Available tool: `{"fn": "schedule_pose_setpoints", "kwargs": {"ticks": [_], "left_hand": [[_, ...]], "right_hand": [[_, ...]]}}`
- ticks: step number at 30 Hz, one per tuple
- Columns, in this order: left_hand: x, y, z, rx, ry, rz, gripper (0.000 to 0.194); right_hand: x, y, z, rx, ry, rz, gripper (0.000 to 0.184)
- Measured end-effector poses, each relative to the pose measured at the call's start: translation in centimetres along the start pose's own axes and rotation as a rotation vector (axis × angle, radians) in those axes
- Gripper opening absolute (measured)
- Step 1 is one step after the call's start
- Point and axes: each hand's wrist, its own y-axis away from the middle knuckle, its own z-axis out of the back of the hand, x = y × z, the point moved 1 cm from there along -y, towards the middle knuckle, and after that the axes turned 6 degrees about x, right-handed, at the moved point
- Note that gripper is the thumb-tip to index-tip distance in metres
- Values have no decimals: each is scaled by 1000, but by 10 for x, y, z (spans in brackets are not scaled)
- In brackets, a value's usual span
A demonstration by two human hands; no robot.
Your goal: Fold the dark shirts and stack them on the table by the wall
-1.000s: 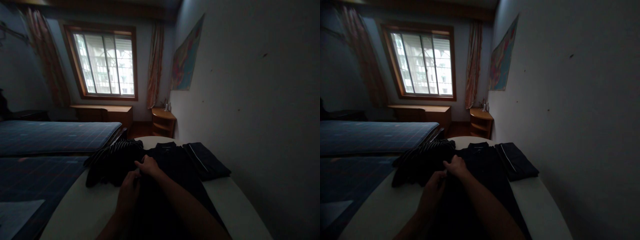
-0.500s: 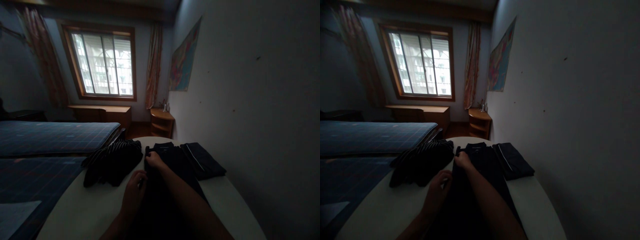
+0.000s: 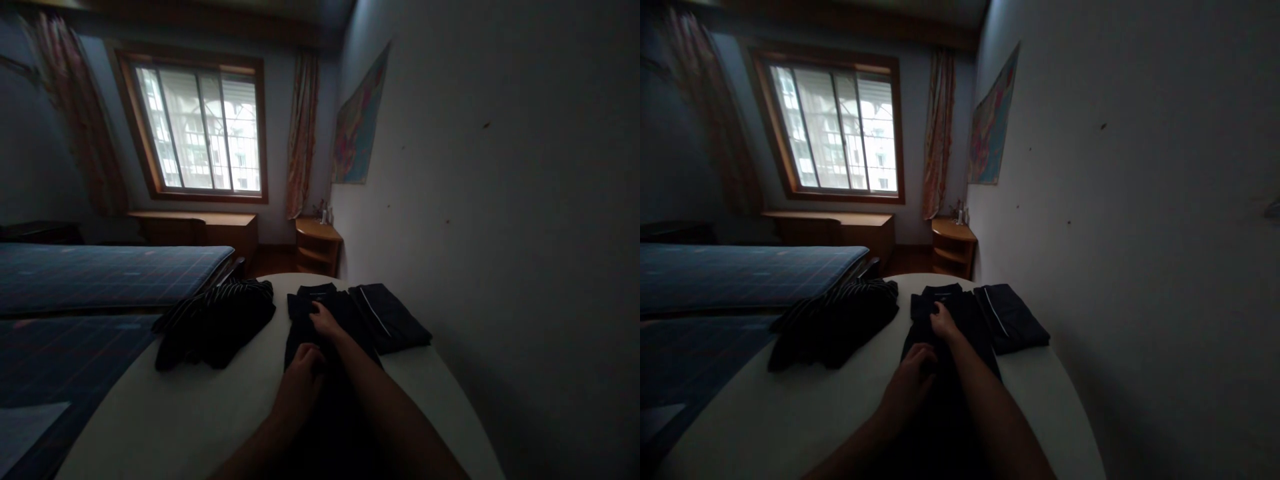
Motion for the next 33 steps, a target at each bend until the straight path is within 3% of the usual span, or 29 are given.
{"fn": "schedule_pose_setpoints", "kwargs": {"ticks": [6,9,14,18,20,23,28,33], "left_hand": [[-5,31,4,219,-405,170,50],[-10,32,8,276,-484,243,41],[-17,29,3,185,-265,82,29],[-13,36,-2,282,-224,29,34],[-6,44,0,275,-272,-4,36],[7,58,6,263,-370,-17,51],[22,72,14,397,-467,39,67],[18,65,16,447,-553,56,68]], "right_hand": [[2,14,-1,47,19,100,49],[8,17,1,8,75,111,51],[13,22,3,-41,208,70,54],[15,35,11,-63,323,52,51],[16,48,18,-62,396,81,46],[15,73,29,37,602,193,41],[0,114,31,265,783,208,61],[-8,121,17,241,797,165,59]]}}
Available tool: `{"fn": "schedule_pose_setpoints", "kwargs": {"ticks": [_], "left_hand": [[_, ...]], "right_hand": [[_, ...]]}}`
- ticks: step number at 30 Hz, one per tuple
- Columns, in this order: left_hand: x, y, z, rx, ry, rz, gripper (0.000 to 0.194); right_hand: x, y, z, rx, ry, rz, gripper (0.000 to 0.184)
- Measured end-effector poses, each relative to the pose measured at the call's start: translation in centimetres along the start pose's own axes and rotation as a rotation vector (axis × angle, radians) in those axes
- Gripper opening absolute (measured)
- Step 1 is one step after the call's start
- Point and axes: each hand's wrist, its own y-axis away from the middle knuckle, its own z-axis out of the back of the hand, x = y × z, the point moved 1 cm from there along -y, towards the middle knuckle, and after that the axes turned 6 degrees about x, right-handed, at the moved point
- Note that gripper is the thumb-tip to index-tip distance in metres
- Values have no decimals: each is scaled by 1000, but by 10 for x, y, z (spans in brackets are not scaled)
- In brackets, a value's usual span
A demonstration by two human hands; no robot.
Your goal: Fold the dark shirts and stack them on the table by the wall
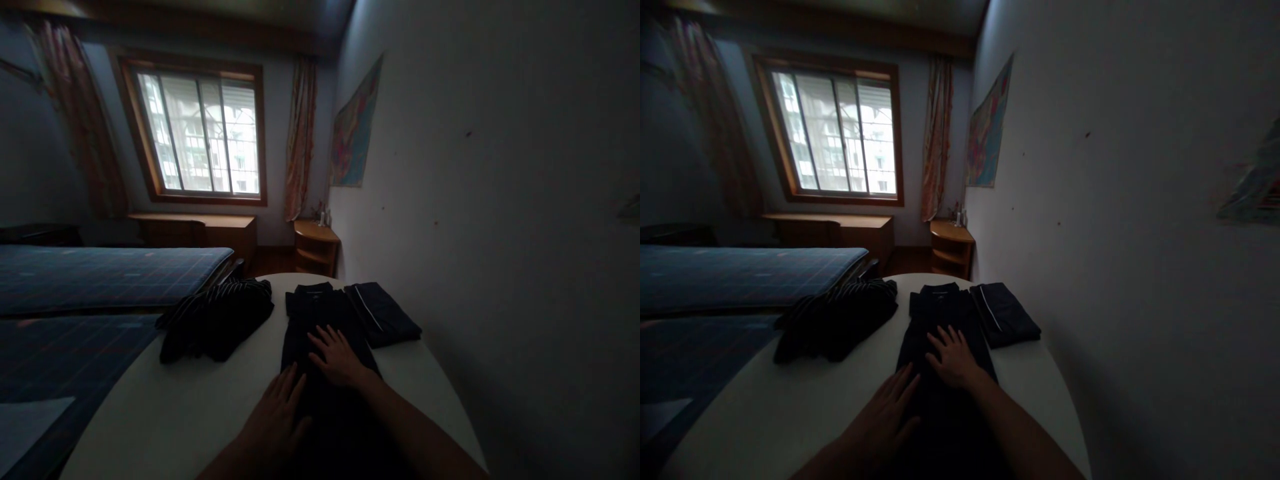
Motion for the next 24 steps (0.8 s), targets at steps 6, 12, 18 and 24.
{"fn": "schedule_pose_setpoints", "kwargs": {"ticks": [6,12,18,24], "left_hand": [[18,-10,13,1,-36,-15,67],[53,-34,31,7,-70,-21,68],[61,-43,45,-22,-40,16,70],[47,8,39,-81,23,80,74]], "right_hand": [[6,-24,-5,-38,-10,-57,54],[8,-61,-4,-92,-16,-109,51],[6,-88,0,-122,-16,-133,49],[8,-82,2,-208,-29,-114,43]]}}
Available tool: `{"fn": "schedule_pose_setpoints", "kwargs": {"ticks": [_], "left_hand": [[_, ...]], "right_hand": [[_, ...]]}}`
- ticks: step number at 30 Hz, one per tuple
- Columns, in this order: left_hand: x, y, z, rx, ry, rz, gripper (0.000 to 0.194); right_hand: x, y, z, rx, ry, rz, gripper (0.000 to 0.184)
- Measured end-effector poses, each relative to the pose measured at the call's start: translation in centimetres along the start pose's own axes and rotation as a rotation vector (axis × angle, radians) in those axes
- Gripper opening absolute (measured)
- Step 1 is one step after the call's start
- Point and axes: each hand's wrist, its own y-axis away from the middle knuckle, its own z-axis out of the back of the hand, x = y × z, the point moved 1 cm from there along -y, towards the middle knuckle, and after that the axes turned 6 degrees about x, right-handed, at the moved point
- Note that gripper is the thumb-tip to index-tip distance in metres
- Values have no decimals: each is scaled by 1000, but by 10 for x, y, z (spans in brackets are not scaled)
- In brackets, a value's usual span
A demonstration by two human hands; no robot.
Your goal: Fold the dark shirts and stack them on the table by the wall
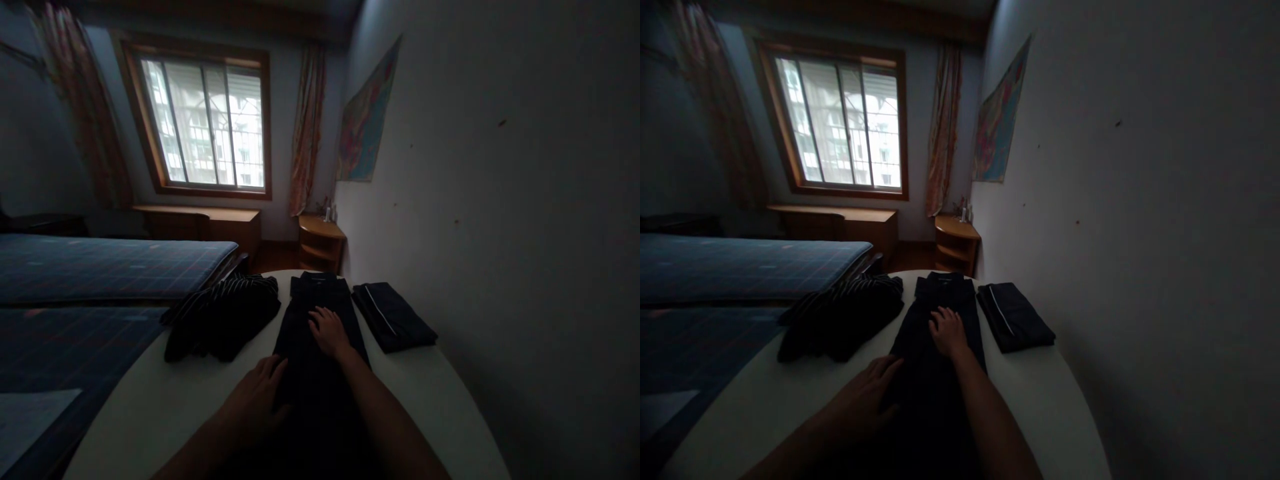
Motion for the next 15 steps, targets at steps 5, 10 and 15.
{"fn": "schedule_pose_setpoints", "kwargs": {"ticks": [5,10,15], "left_hand": [[-5,49,-1,63,-17,120,64],[-5,79,2,173,140,142,62],[-15,95,19,136,207,98,54]], "right_hand": [[10,31,9,-8,18,109,43],[10,77,18,139,-12,169,51],[1,109,20,191,-122,202,52]]}}
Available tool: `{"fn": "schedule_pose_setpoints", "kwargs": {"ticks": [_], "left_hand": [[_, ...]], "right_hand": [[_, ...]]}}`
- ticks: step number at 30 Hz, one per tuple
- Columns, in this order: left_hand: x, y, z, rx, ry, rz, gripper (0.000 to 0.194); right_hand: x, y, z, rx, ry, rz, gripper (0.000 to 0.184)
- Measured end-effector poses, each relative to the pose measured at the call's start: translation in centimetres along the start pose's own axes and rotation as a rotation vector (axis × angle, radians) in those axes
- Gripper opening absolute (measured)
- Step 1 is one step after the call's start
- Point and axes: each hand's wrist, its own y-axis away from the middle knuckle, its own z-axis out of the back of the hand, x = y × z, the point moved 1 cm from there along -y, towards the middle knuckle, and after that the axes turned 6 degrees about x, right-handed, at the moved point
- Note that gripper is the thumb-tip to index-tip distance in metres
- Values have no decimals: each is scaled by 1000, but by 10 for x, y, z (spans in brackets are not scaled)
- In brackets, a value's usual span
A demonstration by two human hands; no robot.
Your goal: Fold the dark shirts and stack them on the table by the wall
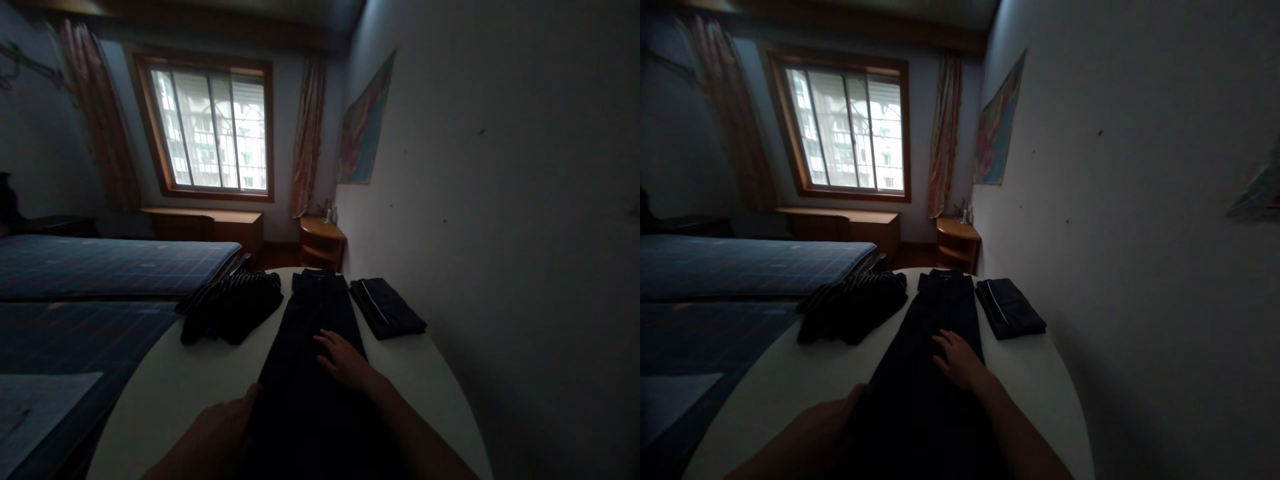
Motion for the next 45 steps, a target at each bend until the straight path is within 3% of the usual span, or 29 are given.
{"fn": "schedule_pose_setpoints", "kwargs": {"ticks": [4,7,11,15,20,23,27,31,35,41,45], "left_hand": [[-19,6,-1,-37,60,-105,59],[-31,5,-12,41,33,-147,65],[-36,-3,-30,200,-131,-142,50],[-33,-8,-37,153,-114,-235,37],[-37,-5,-31,214,-72,-313,29],[-44,-8,-20,146,-70,-331,30],[-48,-29,-12,115,-225,-450,38],[-42,-48,-15,153,-357,-572,20],[-40,-53,-18,183,-385,-607,20],[-48,-59,-17,255,-352,-658,7],[-49,-64,-20,203,-366,-748,6]], "right_hand": [[0,11,0,-63,-75,22,50],[5,17,4,-95,-117,99,53],[11,23,5,-82,-115,171,55],[12,21,-1,-114,-109,193,48],[12,17,-2,-115,-129,209,46],[12,17,-1,-110,-156,191,44],[12,17,-2,-114,-194,160,41],[11,14,1,-139,-221,122,38],[6,-2,8,-164,-149,-18,34],[-2,-50,14,-217,3,-152,36],[-6,-78,9,-247,81,-184,33]]}}
